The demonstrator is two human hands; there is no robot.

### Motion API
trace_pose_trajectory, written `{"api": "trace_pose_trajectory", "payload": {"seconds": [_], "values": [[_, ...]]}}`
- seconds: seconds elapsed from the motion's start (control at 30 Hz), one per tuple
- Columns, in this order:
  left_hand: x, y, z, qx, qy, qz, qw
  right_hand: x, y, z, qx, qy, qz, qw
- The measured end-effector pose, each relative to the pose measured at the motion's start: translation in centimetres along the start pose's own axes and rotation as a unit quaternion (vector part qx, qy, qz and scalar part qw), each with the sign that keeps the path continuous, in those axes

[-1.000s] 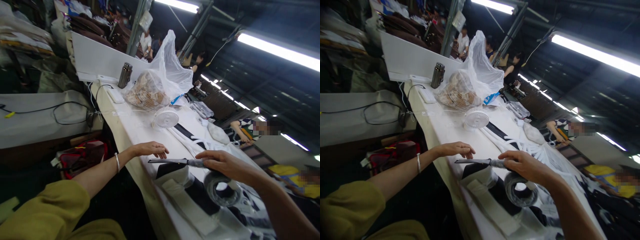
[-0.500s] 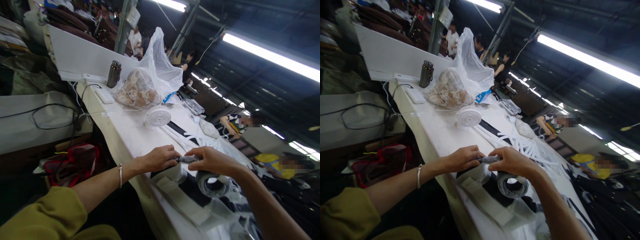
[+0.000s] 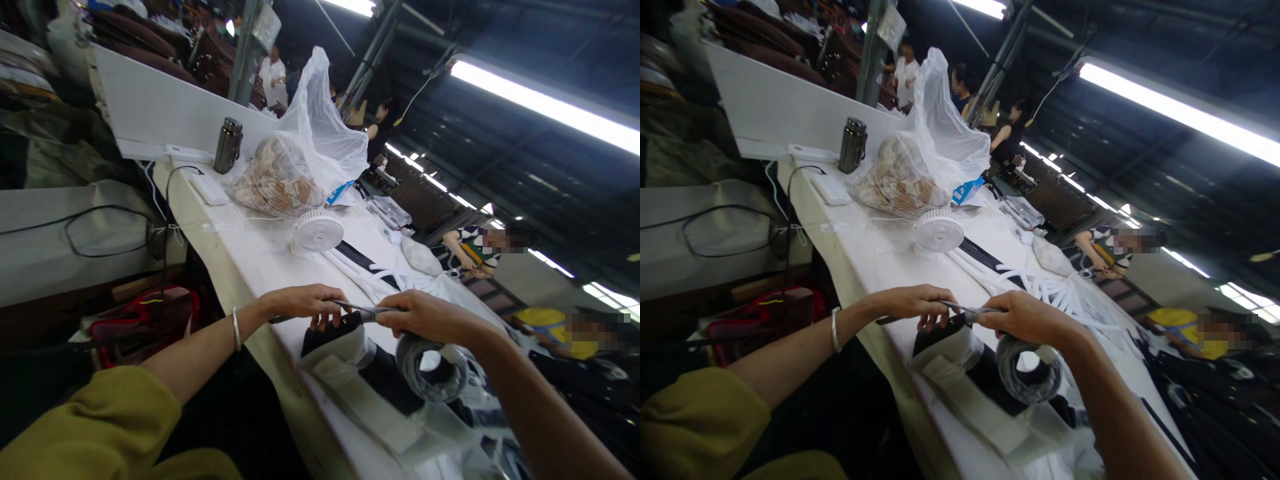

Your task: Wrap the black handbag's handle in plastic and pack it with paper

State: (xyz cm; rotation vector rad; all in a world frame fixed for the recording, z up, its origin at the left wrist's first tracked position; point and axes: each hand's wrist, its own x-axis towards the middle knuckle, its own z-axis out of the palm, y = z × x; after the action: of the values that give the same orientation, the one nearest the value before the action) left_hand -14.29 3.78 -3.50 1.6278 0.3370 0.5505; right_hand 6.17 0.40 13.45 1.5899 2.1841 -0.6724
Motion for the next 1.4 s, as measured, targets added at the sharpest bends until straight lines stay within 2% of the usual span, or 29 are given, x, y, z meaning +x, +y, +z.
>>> {"api": "trace_pose_trajectory", "payload": {"seconds": [0.17,0.37,0.47,0.57,0.67,0.8,0.9,1.03,1.1,1.13,1.2,1.4], "values": [[-0.2,-1.4,-0.6,-0.010,0.032,0.027,0.999,0.5,0.0,-0.4,-0.003,-0.023,0.010,1.000],[-0.7,-1.6,-1.2,-0.137,-0.021,0.029,0.990,0.9,0.0,-0.6,-0.005,-0.027,0.016,0.999],[-0.8,-1.7,-1.2,-0.156,-0.035,0.027,0.987,1.0,0.1,-0.6,-0.005,-0.027,0.016,1.000],[-0.7,-1.9,-0.9,-0.133,-0.028,0.016,0.991,1.1,0.1,-0.5,-0.006,-0.020,0.016,1.000],[-0.6,-1.7,-0.5,-0.082,0.004,0.009,0.997,0.9,-0.1,-0.3,-0.008,-0.015,0.020,1.000],[-0.4,-0.2,0.2,0.063,0.070,0.054,0.994,0.6,-0.6,-0.1,-0.013,0.010,0.019,1.000],[0.0,1.0,1.3,0.252,0.130,0.110,0.953,0.4,-0.8,0.2,-0.015,0.021,0.011,1.000],[1.0,0.8,3.1,0.502,0.178,0.143,0.834,0.4,-0.7,0.5,-0.025,0.034,0.006,0.999],[1.6,0.1,3.8,0.570,0.192,0.151,0.784,0.3,-0.7,0.5,-0.029,0.036,0.004,0.999],[1.8,-0.3,4.0,0.586,0.201,0.149,0.771,0.3,-0.7,0.5,-0.031,0.036,0.002,0.999],[2.1,-0.9,4.2,0.591,0.217,0.134,0.765,0.3,-0.6,0.5,-0.035,0.035,-0.006,0.999],[2.2,-1.5,4.2,0.553,0.216,0.091,0.800,0.3,-0.7,0.5,-0.035,0.040,-0.029,0.998]]}}
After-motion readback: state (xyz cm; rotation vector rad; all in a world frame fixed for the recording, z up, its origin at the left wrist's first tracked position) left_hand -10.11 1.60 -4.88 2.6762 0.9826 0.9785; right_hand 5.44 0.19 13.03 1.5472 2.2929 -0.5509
